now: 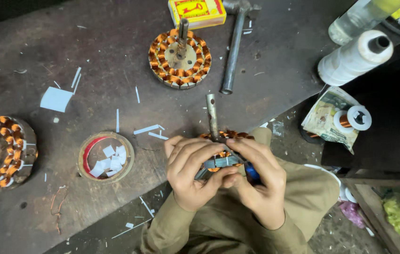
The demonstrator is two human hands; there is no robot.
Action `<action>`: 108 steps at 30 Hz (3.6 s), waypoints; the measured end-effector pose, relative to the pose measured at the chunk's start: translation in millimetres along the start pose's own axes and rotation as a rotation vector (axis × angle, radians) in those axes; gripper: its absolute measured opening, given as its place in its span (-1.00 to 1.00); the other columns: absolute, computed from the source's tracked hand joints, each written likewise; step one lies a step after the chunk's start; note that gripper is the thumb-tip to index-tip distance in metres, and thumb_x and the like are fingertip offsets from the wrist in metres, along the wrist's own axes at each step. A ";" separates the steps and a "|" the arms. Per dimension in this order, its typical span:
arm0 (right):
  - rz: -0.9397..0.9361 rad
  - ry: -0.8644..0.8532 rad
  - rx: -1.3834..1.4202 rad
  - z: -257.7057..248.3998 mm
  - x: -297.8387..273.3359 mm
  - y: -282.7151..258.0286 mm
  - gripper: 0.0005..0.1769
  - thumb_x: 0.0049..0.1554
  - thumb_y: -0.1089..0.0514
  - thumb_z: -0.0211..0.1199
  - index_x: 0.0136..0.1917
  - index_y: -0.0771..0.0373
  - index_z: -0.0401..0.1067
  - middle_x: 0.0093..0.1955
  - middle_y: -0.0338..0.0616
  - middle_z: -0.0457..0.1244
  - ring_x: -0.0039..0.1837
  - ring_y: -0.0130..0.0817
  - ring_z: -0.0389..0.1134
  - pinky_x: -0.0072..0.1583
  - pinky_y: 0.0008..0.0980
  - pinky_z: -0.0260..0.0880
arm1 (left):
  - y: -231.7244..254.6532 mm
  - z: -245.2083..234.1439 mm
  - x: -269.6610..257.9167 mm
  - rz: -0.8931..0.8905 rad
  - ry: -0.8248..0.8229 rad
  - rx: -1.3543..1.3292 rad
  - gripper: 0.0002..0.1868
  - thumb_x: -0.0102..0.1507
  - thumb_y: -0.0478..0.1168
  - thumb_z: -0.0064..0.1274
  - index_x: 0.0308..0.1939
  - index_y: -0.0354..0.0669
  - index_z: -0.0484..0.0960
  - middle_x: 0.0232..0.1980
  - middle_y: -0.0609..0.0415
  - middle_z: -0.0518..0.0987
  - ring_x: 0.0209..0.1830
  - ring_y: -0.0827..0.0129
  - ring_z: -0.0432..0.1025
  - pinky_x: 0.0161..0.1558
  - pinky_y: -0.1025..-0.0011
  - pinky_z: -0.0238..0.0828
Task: The person works on a copper-wound electrical component, inserting small white insulating pieces into the slots between the windings. They use a blue-handled screwdriver to push the pieces into place and adjust the copper wires. The person also briefly handles a blue mobile phone before returning to the repair task.
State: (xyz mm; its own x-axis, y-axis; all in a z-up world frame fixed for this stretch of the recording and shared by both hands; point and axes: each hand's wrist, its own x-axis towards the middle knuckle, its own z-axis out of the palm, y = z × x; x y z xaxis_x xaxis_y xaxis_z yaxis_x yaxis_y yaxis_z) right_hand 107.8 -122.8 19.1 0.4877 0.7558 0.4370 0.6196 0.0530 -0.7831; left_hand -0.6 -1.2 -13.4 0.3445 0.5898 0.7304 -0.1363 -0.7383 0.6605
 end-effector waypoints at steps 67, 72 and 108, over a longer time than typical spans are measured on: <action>-0.098 0.232 -0.049 -47.6 65.0 -75.5 -0.66 0.50 0.38 0.21 0.44 0.42 0.17 0.12 -0.01 0.27 0.09 -0.44 0.32 0.14 -0.52 0.36 | -32.2 8.4 22.7 -0.189 -0.043 -0.312 -0.53 0.17 -0.18 0.42 0.08 -0.21 0.59 -0.03 0.01 0.68 -0.04 0.26 0.63 0.00 0.38 0.54; -0.068 0.173 -0.060 -47.5 69.9 -88.7 -0.68 0.49 0.40 0.18 0.42 0.44 0.17 0.13 0.01 0.29 0.07 -0.46 0.30 0.11 -0.55 0.33 | -32.6 8.7 23.0 -0.178 -0.052 -0.314 -0.55 0.19 -0.18 0.41 0.09 -0.20 0.59 -0.01 0.02 0.68 -0.02 0.26 0.63 0.02 0.38 0.55; 0.062 0.162 0.041 -15.1 36.9 -75.0 -0.62 0.31 0.25 0.19 0.22 0.32 0.02 0.06 0.23 0.34 0.06 -0.27 0.43 0.14 -0.40 0.41 | -32.2 8.5 23.5 -0.106 -0.045 -0.249 -0.48 0.16 -0.27 0.41 0.16 -0.16 0.55 0.03 -0.01 0.67 -0.02 0.14 0.61 0.03 0.30 0.53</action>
State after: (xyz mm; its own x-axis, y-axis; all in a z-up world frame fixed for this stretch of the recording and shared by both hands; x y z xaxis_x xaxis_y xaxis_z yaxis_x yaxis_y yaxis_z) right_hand 88.6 -108.8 100.7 0.6188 0.6436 0.4504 0.5616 0.0384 -0.8265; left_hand 19.8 33.7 -19.0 0.4088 0.6403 0.6504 -0.3197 -0.5670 0.7591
